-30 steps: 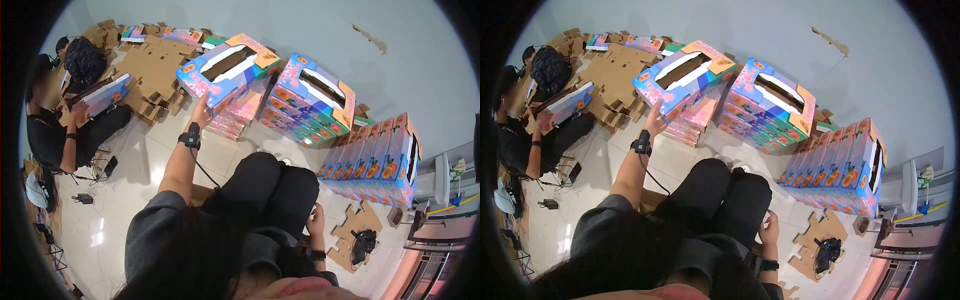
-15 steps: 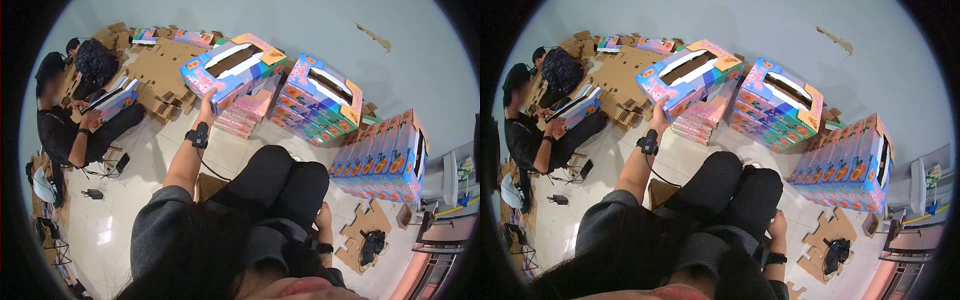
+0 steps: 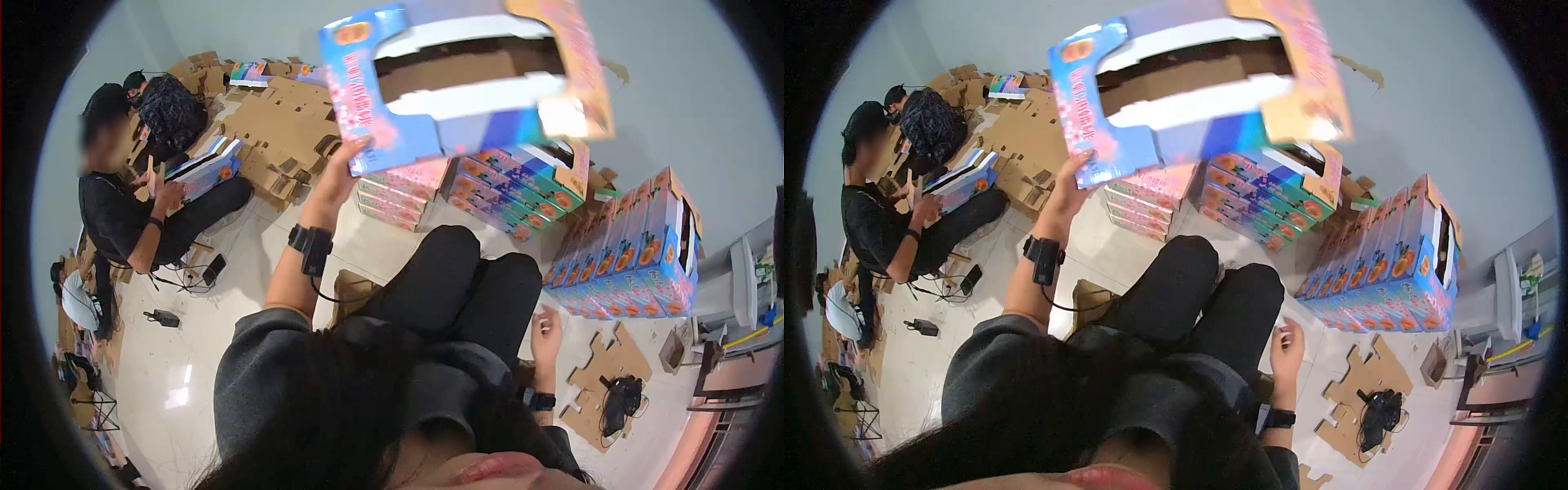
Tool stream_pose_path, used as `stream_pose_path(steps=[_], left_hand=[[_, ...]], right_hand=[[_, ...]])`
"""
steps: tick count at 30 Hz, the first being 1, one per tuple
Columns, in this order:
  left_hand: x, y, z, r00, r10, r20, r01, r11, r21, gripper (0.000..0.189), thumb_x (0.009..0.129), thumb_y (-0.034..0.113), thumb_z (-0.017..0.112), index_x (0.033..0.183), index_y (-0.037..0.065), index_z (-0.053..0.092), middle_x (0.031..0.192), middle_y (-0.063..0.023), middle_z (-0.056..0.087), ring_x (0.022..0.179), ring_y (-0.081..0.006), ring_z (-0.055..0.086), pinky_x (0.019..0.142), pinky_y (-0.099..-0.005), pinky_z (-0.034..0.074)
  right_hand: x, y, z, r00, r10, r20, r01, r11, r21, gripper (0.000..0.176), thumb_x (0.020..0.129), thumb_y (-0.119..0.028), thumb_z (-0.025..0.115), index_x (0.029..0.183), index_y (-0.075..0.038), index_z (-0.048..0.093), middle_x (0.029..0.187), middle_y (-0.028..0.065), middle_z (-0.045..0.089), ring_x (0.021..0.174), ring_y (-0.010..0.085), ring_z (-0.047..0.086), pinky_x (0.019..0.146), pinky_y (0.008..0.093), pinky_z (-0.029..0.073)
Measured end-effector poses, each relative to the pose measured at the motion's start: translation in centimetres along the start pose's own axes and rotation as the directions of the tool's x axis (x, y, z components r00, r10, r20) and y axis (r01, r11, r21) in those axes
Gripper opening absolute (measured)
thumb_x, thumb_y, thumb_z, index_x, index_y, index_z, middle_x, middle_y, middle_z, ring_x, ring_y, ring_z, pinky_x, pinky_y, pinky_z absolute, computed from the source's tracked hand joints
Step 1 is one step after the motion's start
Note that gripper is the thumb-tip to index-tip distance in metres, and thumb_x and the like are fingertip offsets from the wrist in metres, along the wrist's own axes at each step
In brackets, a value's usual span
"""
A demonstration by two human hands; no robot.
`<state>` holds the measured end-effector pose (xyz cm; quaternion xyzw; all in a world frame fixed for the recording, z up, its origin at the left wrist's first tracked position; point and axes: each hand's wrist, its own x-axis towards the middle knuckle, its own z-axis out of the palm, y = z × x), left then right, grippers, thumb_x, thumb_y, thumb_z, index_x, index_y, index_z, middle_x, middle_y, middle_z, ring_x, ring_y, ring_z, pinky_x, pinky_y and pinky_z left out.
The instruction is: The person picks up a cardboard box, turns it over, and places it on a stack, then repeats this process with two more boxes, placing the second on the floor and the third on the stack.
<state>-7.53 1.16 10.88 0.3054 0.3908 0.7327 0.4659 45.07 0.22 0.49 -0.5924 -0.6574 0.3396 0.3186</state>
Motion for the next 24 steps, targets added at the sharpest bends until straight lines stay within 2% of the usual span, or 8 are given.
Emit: stream_pose_path(steps=[3,5,8,9,13,16,20,24], left_hand=[[-2.7,0.2,4.6,0.982,-0.185,0.038,0.186,0.982,-0.028,0.051,0.085,0.034,0.062,0.125,0.003,0.052,0.116,-0.0116,0.06,0.103,-0.024,0.06,0.09,-0.0442,0.048],[-5.1,0.9,8.8,0.92,-0.379,0.102,0.377,0.926,0.035,0.052,0.083,0.038,0.063,0.123,0.007,0.055,0.114,-0.009,0.062,0.101,-0.0229,0.061,0.083,-0.0426,0.052],[-5.8,-4.2,8.3,0.735,-0.661,0.15,0.645,0.751,0.144,0.06,0.078,0.043,0.067,0.128,0.012,0.051,0.115,-0.0096,0.061,0.102,-0.0264,0.06,0.081,-0.0462,0.051],[-6.5,-5.1,8.7,0.692,-0.708,0.138,0.693,0.706,0.146,0.061,0.079,0.043,0.066,0.129,0.011,0.051,0.116,-0.0096,0.061,0.104,-0.0272,0.059,0.082,-0.0478,0.05],[-8.0,-4.3,10.6,0.635,-0.686,0.355,0.694,0.709,0.128,0.06,0.082,0.045,0.062,0.129,0.009,0.051,0.12,-0.011,0.059,0.11,-0.0257,0.057,0.085,-0.0484,0.05],[-7.3,-5.4,9.5,0.696,-0.681,0.23,0.595,0.725,0.346,0.061,0.083,0.046,0.06,0.131,0.009,0.048,0.119,-0.0099,0.059,0.11,-0.0245,0.057,0.087,-0.0467,0.05],[-6.5,-4.9,10.4,0.747,-0.636,0.192,0.529,0.744,0.408,0.063,0.083,0.049,0.06,0.131,0.009,0.049,0.121,-0.0093,0.057,0.11,-0.0214,0.056,0.089,-0.0426,0.047],[-5.8,-4.1,12.3,0.845,-0.52,0.125,0.444,0.812,0.379,0.063,0.084,0.051,0.057,0.128,0.006,0.053,0.123,-0.0089,0.057,0.113,-0.019,0.054,0.095,-0.0357,0.042]], right_hand=[[0.3,-0.4,-1.5,0.995,-0.025,-0.1,0.068,0.884,0.463,0.052,0.087,-0.029,0.062,0.132,-0.01,0.045,0.111,0.0076,0.058,0.088,0.0199,0.058,0.068,0.0332,0.049],[-0.5,-5.3,-3.8,0.989,-0.036,-0.141,0.137,0.558,0.818,0.064,0.089,-0.045,0.057,0.141,-0.013,0.037,0.122,0.0085,0.055,0.096,0.0216,0.058,0.072,0.0346,0.051],[-1.9,-5.4,-5.7,0.956,0.108,-0.271,0.22,0.342,0.913,0.074,0.089,-0.062,0.044,0.145,-0.015,0.03,0.128,0.0104,0.052,0.105,0.0228,0.056,0.077,0.0368,0.052],[-1.5,-7.0,-5.9,0.889,0.306,-0.341,0.351,0.025,0.936,0.072,0.089,-0.063,0.042,0.142,-0.015,0.035,0.128,0.0094,0.052,0.105,0.0247,0.057,0.073,0.0391,0.054],[-3.6,-1.0,-8.3,0.956,0.19,-0.222,0.087,0.54,0.837,0.067,0.089,-0.064,0.042,0.135,-0.015,0.041,0.121,0.0065,0.055,0.094,0.0266,0.064,0.058,0.0372,0.055],[-3.9,-2.6,-8.7,0.981,0.16,-0.113,0.013,0.526,0.85,0.067,0.09,-0.066,0.037,0.129,-0.012,0.048,0.114,0.0071,0.056,0.089,0.0253,0.064,0.062,0.034,0.056],[-0.8,-1.5,-7.5,0.945,0.305,-0.116,-0.069,0.535,0.842,0.067,0.088,-0.057,0.052,0.136,-0.013,0.039,0.119,0.0088,0.05,0.089,0.0295,0.064,0.067,0.0425,0.058],[3.4,-6.2,-6.1,0.923,0.386,-0.002,-0.133,0.325,0.936,0.067,0.079,-0.055,0.063,0.13,-0.016,0.042,0.11,0.0036,0.047,0.088,0.0256,0.06,0.082,0.0521,0.053]])
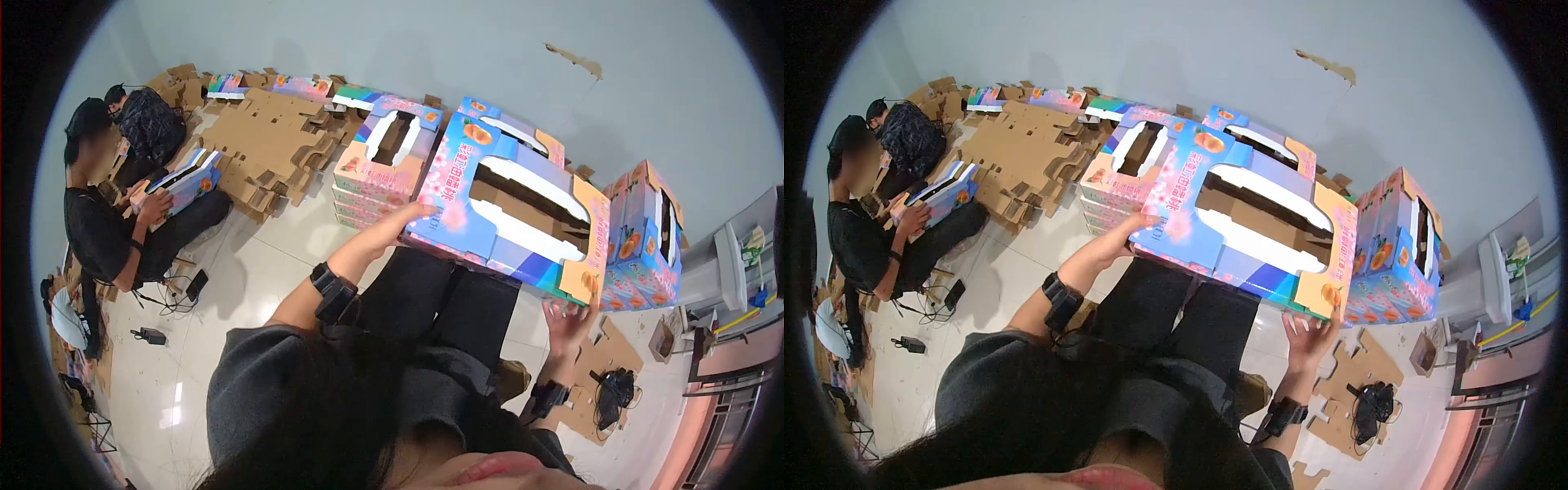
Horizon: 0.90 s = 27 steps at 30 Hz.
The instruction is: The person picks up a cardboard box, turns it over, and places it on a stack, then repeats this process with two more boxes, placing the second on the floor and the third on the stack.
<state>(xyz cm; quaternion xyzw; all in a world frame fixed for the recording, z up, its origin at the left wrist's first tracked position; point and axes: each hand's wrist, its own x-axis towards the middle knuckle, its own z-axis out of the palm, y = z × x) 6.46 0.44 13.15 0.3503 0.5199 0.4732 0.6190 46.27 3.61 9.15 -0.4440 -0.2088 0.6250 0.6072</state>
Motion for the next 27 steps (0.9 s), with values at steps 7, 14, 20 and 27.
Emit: stream_pose_path(steps=[7,14,20,27], left_hand=[[7.7,0.3,-1.7,0.984,0.178,0.016,-0.176,0.982,-0.06,0.074,0.09,0.058,0.045,0.144,0.01,0.032,0.143,-0.0139,0.037,0.131,-0.026,0.038,0.103,-0.0479,0.034],[17.9,1.5,-3.0,0.92,0.391,-0.015,-0.391,0.92,-0.003,0.086,0.09,0.064,0.044,0.15,0.012,0.011,0.148,-0.0158,0.026,0.135,-0.0297,0.03,0.105,-0.0515,0.031],[26.0,1.1,-2.0,0.833,0.48,-0.276,-0.45,0.877,0.166,0.081,0.093,0.062,0.039,0.146,0.004,0.017,0.138,-0.0175,0.04,0.13,-0.0263,0.035,0.108,-0.0364,0.026],[31.4,-1.1,-1.5,0.845,0.389,-0.367,-0.353,0.921,0.164,0.071,0.091,0.063,0.041,0.134,0.006,0.032,0.124,-0.0168,0.049,0.104,-0.0274,0.057,0.082,-0.0395,0.049]], right_hand=[[7.1,0.1,5.3,0.998,0.036,-0.054,-0.039,0.998,-0.055,0.079,0.073,-0.065,0.059,0.134,-0.019,0.039,0.124,0.011,0.04,0.115,0.0321,0.045,0.093,0.0539,0.042],[15.7,-0.7,9.5,0.999,0.004,0.054,-0.002,1.0,-0.027,0.08,0.074,-0.063,0.06,0.137,-0.019,0.037,0.129,0.0111,0.042,0.119,0.0335,0.045,0.095,0.0526,0.041],[22.8,0.0,12.7,0.993,-0.112,0.022,0.112,0.994,-0.018,0.064,0.085,-0.052,0.056,0.135,-0.016,0.04,0.131,0.0116,0.044,0.119,0.0325,0.05,0.094,0.0473,0.044],[30.0,1.6,12.6,0.961,-0.274,0.035,0.276,0.953,-0.125,0.054,0.09,-0.042,0.055,0.131,-0.008,0.044,0.123,0.0083,0.053,0.112,0.0192,0.055,0.092,0.0317,0.045]])
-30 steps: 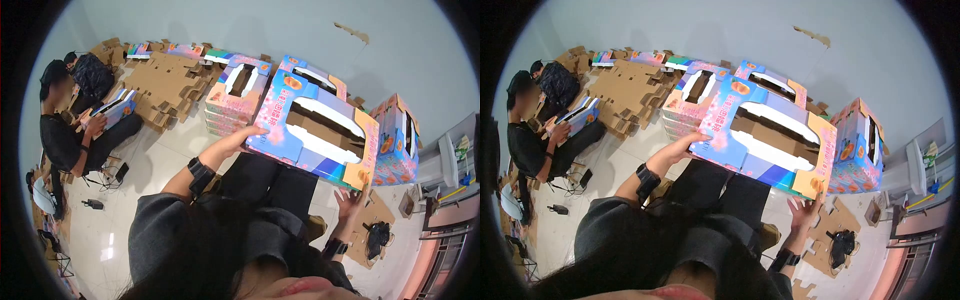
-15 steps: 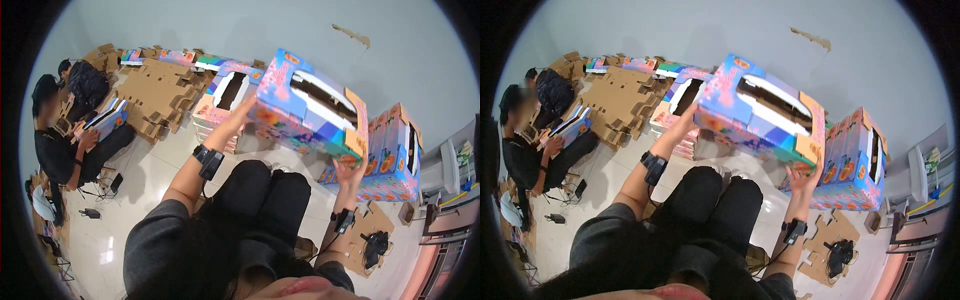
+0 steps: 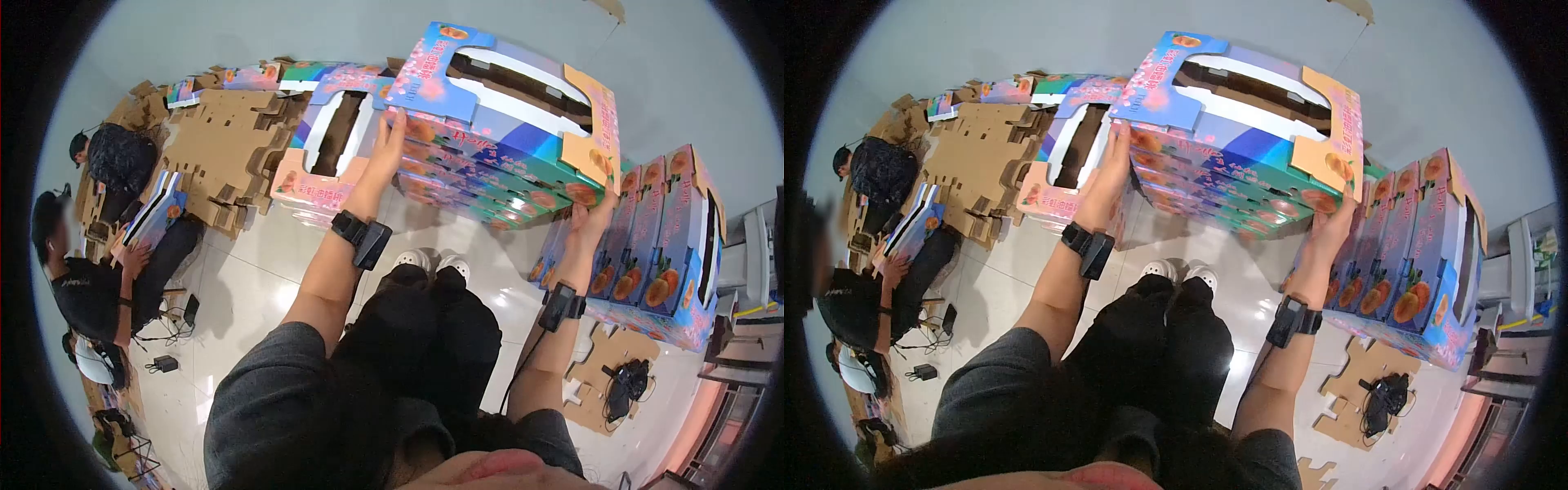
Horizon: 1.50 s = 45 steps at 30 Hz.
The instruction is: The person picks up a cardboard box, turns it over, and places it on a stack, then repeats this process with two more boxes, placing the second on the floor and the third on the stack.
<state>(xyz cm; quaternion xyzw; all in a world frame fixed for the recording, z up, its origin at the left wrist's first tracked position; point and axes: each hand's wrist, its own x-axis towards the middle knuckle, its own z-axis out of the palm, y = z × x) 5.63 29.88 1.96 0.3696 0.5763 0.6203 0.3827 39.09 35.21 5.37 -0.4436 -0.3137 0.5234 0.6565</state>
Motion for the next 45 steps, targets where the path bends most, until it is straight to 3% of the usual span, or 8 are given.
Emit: stream_pose_path(steps=[3,23,29,32,35,38,41,45], left_hand=[[1.0,-1.3,0.6,1.0,-0.013,0.027,0.016,0.995,-0.1,0.061,0.092,0.059,0.042,0.126,0.01,0.032,0.11,-0.0148,0.055,0.077,-0.0241,0.065,0.056,-0.0366,0.056],[1.8,-1.5,1.0,0.995,-0.066,0.079,0.072,0.994,-0.08,0.045,0.098,0.051,0.035,0.114,0.009,0.037,0.092,-0.0096,0.059,0.065,-0.0224,0.064,0.051,-0.0333,0.054],[2.6,-3.3,0.3,0.987,-0.095,0.133,0.115,0.982,-0.152,0.06,0.094,0.053,0.046,0.129,0.011,0.023,0.111,-0.0161,0.055,0.075,-0.0272,0.066,0.053,-0.0424,0.056],[1.8,-2.5,-0.1,0.987,-0.113,0.116,0.134,0.972,-0.195,0.063,0.093,0.051,0.049,0.133,0.008,0.024,0.116,-0.0173,0.052,0.089,-0.03,0.064,0.07,-0.0472,0.054],[1.2,-7.2,-3.0,0.923,0.385,-0.014,-0.353,0.86,0.368,0.064,0.092,0.045,0.055,0.135,0.004,0.03,0.123,-0.0193,0.05,0.107,-0.0323,0.057,0.09,-0.0475,0.046],[-2.2,-7.4,-7.4,0.933,0.361,0.011,-0.337,0.861,0.382,0.06,0.089,0.039,0.06,0.131,0.001,0.04,0.129,-0.024,0.048,0.12,-0.0368,0.047,0.102,-0.0432,0.037],[-3.8,-11.2,-13.6,0.982,0.185,0.042,-0.185,0.885,0.428,0.056,0.085,0.035,0.065,0.126,0.0,0.047,0.134,-0.0268,0.044,0.125,-0.042,0.041,0.104,-0.0447,0.034],[-6.9,-11.1,-17.6,0.862,0.382,0.334,-0.454,0.288,0.843,0.071,0.081,0.04,0.068,0.133,0.0,0.043,0.14,-0.0268,0.036,0.13,-0.0426,0.036,0.105,-0.0491,0.032]], right_hand=[[1.5,1.9,0.0,0.975,-0.18,-0.13,0.162,0.978,-0.133,0.041,0.093,-0.031,0.052,0.117,0.002,0.054,0.096,0.0099,0.064,0.086,0.0196,0.063,0.081,0.0312,0.046],[4.2,5.4,-1.0,0.959,-0.281,-0.018,0.263,0.917,-0.3,0.061,0.096,-0.049,0.046,0.126,0.005,0.049,0.12,0.0143,0.056,0.106,0.0215,0.056,0.09,0.032,0.044],[3.1,4.8,-0.2,0.974,-0.212,-0.075,0.182,0.939,-0.292,0.06,0.097,-0.046,0.045,0.128,0.006,0.046,0.122,0.0145,0.055,0.108,0.0205,0.055,0.09,0.0327,0.044],[4.7,6.2,-2.7,0.986,-0.092,0.135,0.115,0.979,-0.169,0.061,0.096,-0.044,0.049,0.133,0.005,0.041,0.124,0.0161,0.054,0.107,0.0221,0.056,0.091,0.0311,0.043],[0.6,5.4,-1.9,0.931,-0.361,0.051,0.343,0.82,-0.458,0.064,0.093,-0.04,0.055,0.137,0.003,0.038,0.13,0.019,0.051,0.113,0.0265,0.052,0.098,0.0338,0.037],[-4.0,5.7,-6.1,0.865,-0.383,0.324,0.479,0.439,-0.76,0.067,0.09,-0.037,0.059,0.14,0.001,0.036,0.137,0.023,0.043,0.124,0.0316,0.041,0.107,0.0401,0.026],[-8.6,6.2,-11.5,0.901,-0.053,0.431,0.429,0.255,-0.867,0.068,0.088,-0.037,0.062,0.138,0.002,0.038,0.14,0.025,0.039,0.13,0.0361,0.034,0.11,0.0454,0.017],[-13.2,8.0,-16.2,0.906,0.108,0.409,0.385,0.191,-0.903,0.067,0.085,-0.039,0.065,0.134,0.0,0.043,0.132,0.0248,0.046,0.124,0.0378,0.039,0.108,0.0458,0.022]])
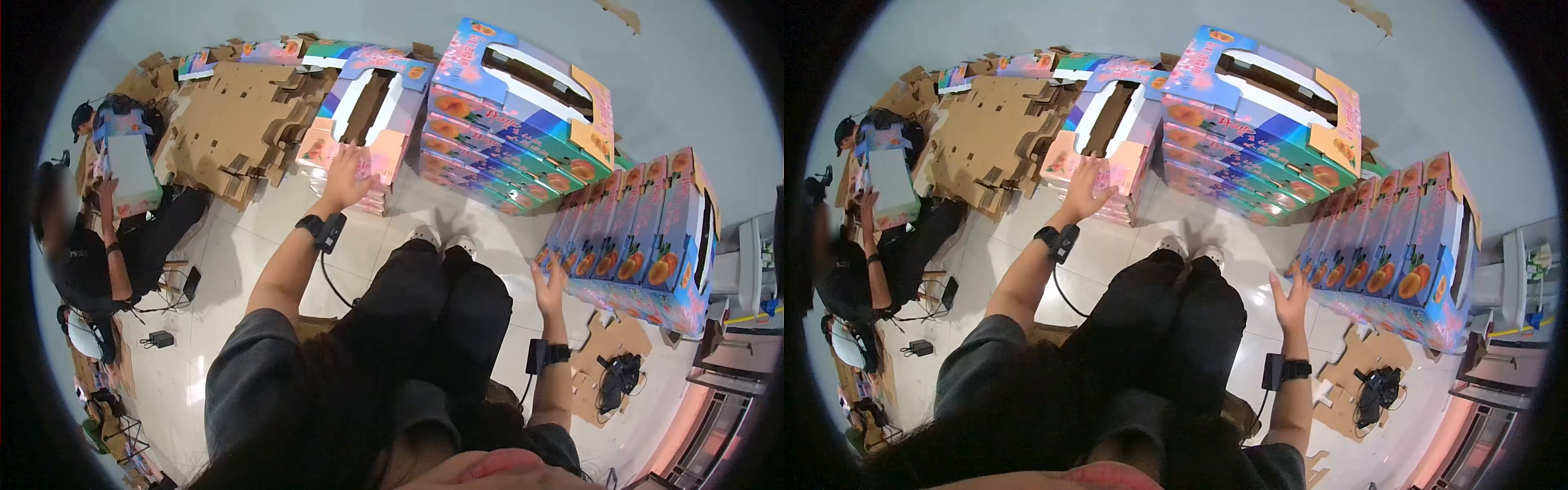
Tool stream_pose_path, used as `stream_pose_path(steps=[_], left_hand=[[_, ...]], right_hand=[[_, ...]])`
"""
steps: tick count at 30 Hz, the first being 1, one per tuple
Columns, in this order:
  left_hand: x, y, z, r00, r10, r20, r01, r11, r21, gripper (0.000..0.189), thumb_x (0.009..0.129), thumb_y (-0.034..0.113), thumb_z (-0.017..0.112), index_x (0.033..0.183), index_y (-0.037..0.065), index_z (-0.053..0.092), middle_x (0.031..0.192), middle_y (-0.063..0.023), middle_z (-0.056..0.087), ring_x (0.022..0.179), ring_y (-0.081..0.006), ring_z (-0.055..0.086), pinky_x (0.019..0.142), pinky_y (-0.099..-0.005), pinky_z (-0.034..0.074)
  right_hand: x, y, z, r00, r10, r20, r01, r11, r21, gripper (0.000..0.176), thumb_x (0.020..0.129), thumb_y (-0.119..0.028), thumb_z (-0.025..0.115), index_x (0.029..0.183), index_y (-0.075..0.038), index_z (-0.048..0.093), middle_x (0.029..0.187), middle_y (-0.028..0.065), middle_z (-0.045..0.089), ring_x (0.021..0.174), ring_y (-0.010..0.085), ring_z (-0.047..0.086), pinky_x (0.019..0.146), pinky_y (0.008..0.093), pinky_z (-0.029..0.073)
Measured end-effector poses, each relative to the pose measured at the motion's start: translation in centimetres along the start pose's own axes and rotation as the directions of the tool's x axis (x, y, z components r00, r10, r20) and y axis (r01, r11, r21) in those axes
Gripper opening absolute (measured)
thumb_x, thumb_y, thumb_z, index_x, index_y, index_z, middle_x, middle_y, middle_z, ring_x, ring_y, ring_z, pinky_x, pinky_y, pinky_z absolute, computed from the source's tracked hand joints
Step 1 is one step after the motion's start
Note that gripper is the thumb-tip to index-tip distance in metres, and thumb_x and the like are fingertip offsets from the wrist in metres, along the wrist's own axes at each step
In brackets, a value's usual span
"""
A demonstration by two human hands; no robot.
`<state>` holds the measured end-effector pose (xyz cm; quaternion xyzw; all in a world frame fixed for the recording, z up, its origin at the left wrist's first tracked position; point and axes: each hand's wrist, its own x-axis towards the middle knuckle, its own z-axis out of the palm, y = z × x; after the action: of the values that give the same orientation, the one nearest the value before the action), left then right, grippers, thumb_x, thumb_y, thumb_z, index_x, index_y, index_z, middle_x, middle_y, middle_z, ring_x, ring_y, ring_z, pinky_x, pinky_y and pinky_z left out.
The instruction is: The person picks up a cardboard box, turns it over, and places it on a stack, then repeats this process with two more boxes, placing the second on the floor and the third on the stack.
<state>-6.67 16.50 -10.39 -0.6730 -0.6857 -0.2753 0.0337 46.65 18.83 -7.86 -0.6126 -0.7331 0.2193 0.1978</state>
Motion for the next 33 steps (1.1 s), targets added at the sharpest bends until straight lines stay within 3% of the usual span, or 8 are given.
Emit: stream_pose_path(steps=[1,5,8,11,18,21,30,33], left_hand=[[-0.4,0.0,0.3,0.996,-0.073,0.055,0.071,0.997,0.039,0.082,0.074,0.051,0.07,0.137,0.006,0.041,0.143,-0.0266,0.032,0.134,-0.0435,0.028,0.107,-0.0548,0.026],[0.9,2.7,0.1,0.971,-0.151,0.187,0.118,0.977,0.175,0.107,0.062,0.064,0.07,0.145,0.01,0.029,0.15,-0.0241,0.022,0.141,-0.0404,0.014,0.11,-0.0608,0.012],[2.9,3.6,0.8,0.949,-0.181,0.26,0.111,0.959,0.261,0.114,0.061,0.064,0.07,0.149,0.013,0.019,0.151,-0.0232,0.019,0.141,-0.0403,0.013,0.111,-0.0588,0.009],[3.7,4.0,1.1,0.898,-0.292,0.329,0.188,0.931,0.314,0.119,0.06,0.064,0.069,0.151,0.016,0.01,0.152,-0.0225,0.017,0.141,-0.0393,0.015,0.112,-0.0568,0.01],[3.2,3.1,0.3,0.899,-0.272,0.344,0.13,0.915,0.383,0.117,0.06,0.067,0.067,0.151,0.022,0.009,0.152,-0.0216,0.02,0.138,-0.0371,0.023,0.11,-0.053,0.018],[2.8,2.4,-0.3,0.913,-0.237,0.332,0.09,0.911,0.403,0.116,0.06,0.07,0.067,0.151,0.023,0.012,0.15,-0.021,0.024,0.134,-0.037,0.03,0.108,-0.0526,0.024],[4.0,3.3,-1.5,0.856,-0.322,0.405,0.091,0.864,0.495,0.115,0.056,0.069,0.069,0.15,0.027,0.017,0.148,-0.0175,0.029,0.129,-0.034,0.038,0.102,-0.0497,0.034],[3.9,3.0,-1.0,0.87,-0.316,0.378,0.094,0.859,0.503,0.114,0.056,0.07,0.068,0.149,0.028,0.018,0.148,-0.0172,0.03,0.129,-0.0334,0.039,0.101,-0.0506,0.035]], right_hand=[[-1.1,0.0,0.1,1.0,-0.027,-0.001,0.027,0.999,-0.02,0.067,0.084,-0.039,0.067,0.134,0.0,0.044,0.13,0.0247,0.047,0.123,0.0381,0.039,0.107,0.0462,0.024],[-4.8,-0.1,1.6,0.995,-0.1,0.02,0.101,0.992,-0.082,0.067,0.08,-0.035,0.071,0.132,0.0,0.045,0.126,0.0251,0.05,0.121,0.0402,0.041,0.104,0.0478,0.029],[-5.7,1.0,2.8,0.979,-0.189,0.081,0.197,0.975,-0.102,0.068,0.076,-0.026,0.073,0.133,-0.002,0.045,0.124,0.0236,0.051,0.12,0.0433,0.042,0.104,0.0492,0.031],[-6.8,1.3,3.8,0.968,-0.176,0.177,0.196,0.975,-0.103,0.067,0.075,-0.023,0.07,0.134,-0.006,0.045,0.124,0.02,0.053,0.121,0.0446,0.041,0.106,0.0499,0.031],[-7.3,4.1,5.2,0.945,-0.199,0.261,0.212,0.977,-0.024,0.06,0.078,-0.027,0.066,0.132,-0.007,0.047,0.123,0.0218,0.055,0.119,0.0461,0.044,0.104,0.0499,0.033],[-7.1,8.6,8.0,0.889,-0.235,0.394,0.234,0.971,0.051,0.053,0.078,-0.024,0.064,0.125,-0.004,0.051,0.117,0.0232,0.057,0.114,0.0442,0.047,0.099,0.0495,0.037],[-7.3,9.0,8.6,0.878,-0.373,0.301,0.326,0.925,0.194,0.03,0.073,-0.023,0.063,0.092,0.001,0.062,0.088,0.0233,0.063,0.088,0.0435,0.058,0.081,0.0482,0.045],[-7.7,9.9,9.2,0.913,-0.17,0.372,0.071,0.962,0.265,0.033,0.07,-0.026,0.066,0.09,0.0,0.064,0.086,0.0233,0.064,0.086,0.0433,0.059,0.079,0.0481,0.047]])
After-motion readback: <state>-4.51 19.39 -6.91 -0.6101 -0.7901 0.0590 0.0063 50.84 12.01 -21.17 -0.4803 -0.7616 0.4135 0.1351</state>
